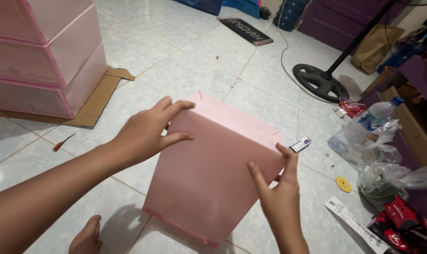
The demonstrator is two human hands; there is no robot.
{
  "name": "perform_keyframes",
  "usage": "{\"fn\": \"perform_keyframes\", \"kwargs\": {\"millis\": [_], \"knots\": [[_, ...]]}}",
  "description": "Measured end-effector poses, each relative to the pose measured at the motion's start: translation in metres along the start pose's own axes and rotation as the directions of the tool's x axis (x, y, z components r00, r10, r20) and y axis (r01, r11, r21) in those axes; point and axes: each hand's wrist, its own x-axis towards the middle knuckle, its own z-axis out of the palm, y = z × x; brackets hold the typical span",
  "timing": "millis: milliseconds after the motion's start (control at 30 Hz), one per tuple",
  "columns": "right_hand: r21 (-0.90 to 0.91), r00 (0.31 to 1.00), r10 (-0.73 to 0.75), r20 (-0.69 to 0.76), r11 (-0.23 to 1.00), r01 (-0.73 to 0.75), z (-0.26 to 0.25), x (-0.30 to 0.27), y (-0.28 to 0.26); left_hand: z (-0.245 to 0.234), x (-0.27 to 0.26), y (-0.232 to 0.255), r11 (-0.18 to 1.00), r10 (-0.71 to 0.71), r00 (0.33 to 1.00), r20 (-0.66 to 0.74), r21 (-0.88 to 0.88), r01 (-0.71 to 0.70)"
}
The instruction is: The person assembles a pink plastic storage drawer by snapping the frame and lid into place, then stacks it onto an existing vertical stack of identical drawers. The person handles the drawer unit and its lid by hand, aligning and pressing the edges to secure them.
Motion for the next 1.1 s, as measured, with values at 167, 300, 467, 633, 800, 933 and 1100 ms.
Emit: {"fn": "perform_keyframes", "kwargs": {"millis": [167,300,467,633,800,933,1100], "knots": [[-0.004,0.997,0.067,0.033,0.998,-0.067,-0.004,-0.003,-0.001,0.005,0.0,-0.006,0.903,0.424,0.856,-0.296,0.214,-0.373],[0.001,0.998,0.038,0.041,0.999,-0.038,-0.003,0.005,-0.001,0.001,0.011,-0.01,0.95,0.309,0.945,-0.107,-0.001,-0.311],[0.004,0.996,0.04,0.079,0.999,-0.04,-0.008,0.013,0.008,-0.009,0.018,-0.005,0.967,0.202,0.979,0.005,-0.159,-0.199],[-0.263,0.929,-0.371,0.004,0.895,0.359,-0.018,0.002,0.01,-0.011,0.018,0.011,0.96,0.124,0.992,-0.033,-0.248,-0.128],[-0.453,0.742,-0.647,0.175,0.616,0.645,-0.013,-0.006,0.001,-0.003,0.008,0.02,0.971,0.241,0.968,-0.064,0.008,-0.241],[-0.387,0.729,-0.653,0.208,0.629,0.674,0.005,0.006,-0.001,0.005,0.004,0.021,0.777,0.608,0.793,-0.049,0.245,-0.58],[-0.323,0.819,-0.562,0.115,0.759,0.566,0.022,0.004,0.004,0.012,0.006,0.021,0.805,0.537,0.838,0.096,0.238,-0.543]]}}
